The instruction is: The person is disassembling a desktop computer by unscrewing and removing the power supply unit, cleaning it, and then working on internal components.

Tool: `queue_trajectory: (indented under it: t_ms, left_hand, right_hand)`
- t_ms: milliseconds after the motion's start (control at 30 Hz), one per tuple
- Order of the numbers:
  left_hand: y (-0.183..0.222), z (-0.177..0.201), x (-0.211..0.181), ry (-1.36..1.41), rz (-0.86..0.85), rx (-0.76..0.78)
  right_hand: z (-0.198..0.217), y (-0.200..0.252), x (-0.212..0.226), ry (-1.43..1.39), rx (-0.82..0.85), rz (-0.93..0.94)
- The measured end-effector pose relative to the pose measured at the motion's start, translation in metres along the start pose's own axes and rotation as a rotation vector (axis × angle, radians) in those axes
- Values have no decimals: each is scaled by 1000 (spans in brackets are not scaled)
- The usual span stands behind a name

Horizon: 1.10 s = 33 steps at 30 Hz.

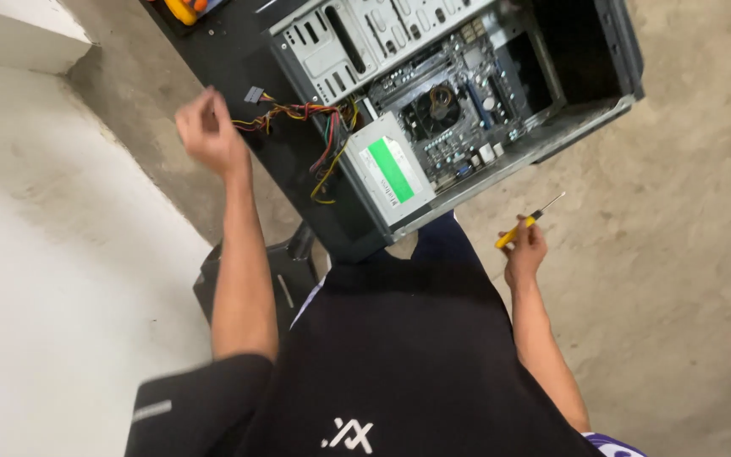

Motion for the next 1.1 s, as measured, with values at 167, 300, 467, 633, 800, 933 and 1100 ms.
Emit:
queue_trajectory:
  t_ms: [167,300,467,633,800,933,1100]
  left_hand:
    - [176,76,7,-190,422,-49]
    - [286,105,-40,-327,606,-143]
    - [379,78,-105,-293,700,-324]
    - [417,32,-185,-219,729,-379]
    - [434,18,-217,-160,767,-384]
    - [400,20,-223,-207,639,-416]
    - [257,20,-306,-247,56,-393]
  right_hand:
    - [18,-150,60,53,49,242]
    - [-1,-287,137,208,147,647]
    - [-76,-287,228,640,281,703]
    - [-92,-402,191,955,310,705]
    - [-70,-335,218,840,453,855]
    - [-69,-311,243,712,463,882]
    - [-90,-374,249,435,476,892]
Point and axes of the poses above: each hand's wrist, its own y-axis away from the middle knuckle, its own z-axis out of the back of the hand, x = y × z, the point moved 5 cm from there along -y, towards the middle knuckle, and after that the axes turned 3 degrees about -z, right-handed, at the moved point
